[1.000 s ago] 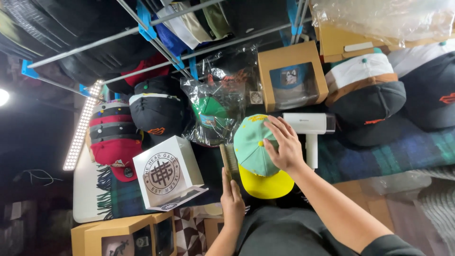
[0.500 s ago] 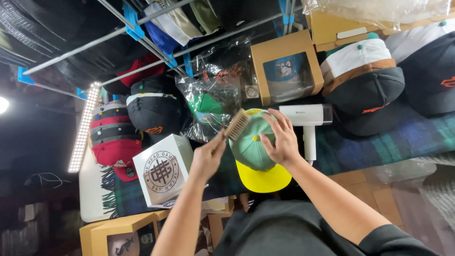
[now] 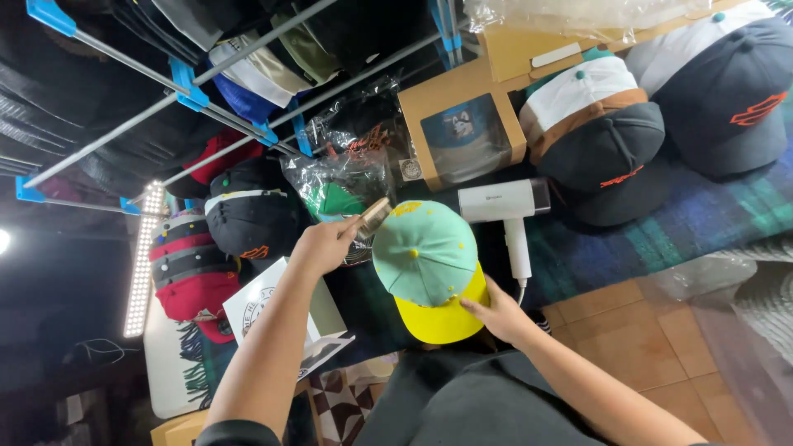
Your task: The person cleans a light blue and yellow baseball cap using a brush and a hairdryer. They brush the cap's surface and brim, then use the hairdryer to blow air onto it, repeating these actions while handling the cap on a table.
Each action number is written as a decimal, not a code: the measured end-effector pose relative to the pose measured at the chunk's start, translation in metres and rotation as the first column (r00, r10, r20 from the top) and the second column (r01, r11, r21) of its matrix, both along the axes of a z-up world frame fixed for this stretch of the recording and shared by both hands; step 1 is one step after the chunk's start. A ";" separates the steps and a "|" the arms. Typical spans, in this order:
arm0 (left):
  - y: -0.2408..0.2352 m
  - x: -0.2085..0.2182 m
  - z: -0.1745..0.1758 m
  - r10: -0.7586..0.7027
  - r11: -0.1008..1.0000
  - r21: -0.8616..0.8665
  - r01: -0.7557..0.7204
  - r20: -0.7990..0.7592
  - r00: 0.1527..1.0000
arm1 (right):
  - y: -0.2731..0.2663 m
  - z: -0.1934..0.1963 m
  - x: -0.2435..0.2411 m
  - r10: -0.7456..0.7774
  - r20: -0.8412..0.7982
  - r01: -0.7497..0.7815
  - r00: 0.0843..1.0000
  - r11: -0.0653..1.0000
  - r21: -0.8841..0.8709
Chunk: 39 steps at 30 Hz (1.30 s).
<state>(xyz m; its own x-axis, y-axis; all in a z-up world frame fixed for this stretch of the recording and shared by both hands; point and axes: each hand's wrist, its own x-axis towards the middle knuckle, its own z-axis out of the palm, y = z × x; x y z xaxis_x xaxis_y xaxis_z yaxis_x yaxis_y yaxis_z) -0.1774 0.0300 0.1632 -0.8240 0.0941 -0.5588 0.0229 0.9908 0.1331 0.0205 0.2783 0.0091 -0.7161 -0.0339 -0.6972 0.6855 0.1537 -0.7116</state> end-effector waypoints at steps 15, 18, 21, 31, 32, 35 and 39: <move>0.168 -0.001 0.079 -0.423 0.899 0.007 0.438 0.270 0.865 | 0.025 0.006 -0.003 -0.037 0.158 0.079 0.987 0.961 -0.266; 0.154 -0.038 -0.010 -0.569 0.780 -0.307 0.546 0.017 0.822 | 0.026 0.004 -0.002 -0.026 0.158 0.069 0.987 0.959 -0.273; 0.183 -0.025 -0.019 -0.675 0.688 -0.301 0.661 0.069 0.734 | 0.026 -0.008 -0.002 0.027 0.166 0.024 0.986 0.955 -0.296; 0.258 -0.037 -0.025 -0.715 0.417 -0.304 0.856 0.472 0.516 | 0.033 -0.020 -0.006 0.116 0.149 -0.069 0.982 0.954 -0.291; 0.260 -0.042 -0.020 -0.706 0.463 -0.304 0.832 0.441 0.554 | 0.034 -0.021 -0.006 0.109 0.135 -0.063 0.985 0.949 -0.308; 0.257 -0.036 -0.016 -0.738 0.461 -0.320 0.828 0.379 0.558 | 0.034 -0.018 -0.005 0.099 0.125 -0.050 0.987 0.937 -0.347; 0.264 0.000 -0.050 -0.758 0.360 -0.034 0.932 0.572 0.314 | 0.033 -0.036 -0.004 0.116 0.125 -0.060 0.985 0.923 -0.381</move>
<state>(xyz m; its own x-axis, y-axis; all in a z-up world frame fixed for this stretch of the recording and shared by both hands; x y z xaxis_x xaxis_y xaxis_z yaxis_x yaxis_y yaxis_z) -0.1775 0.2941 0.1130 -0.0703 0.3541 -0.9326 0.9068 0.4122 0.0882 0.0166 0.3117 -0.0267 -0.5922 -0.3705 -0.7156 0.7799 -0.0402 -0.6246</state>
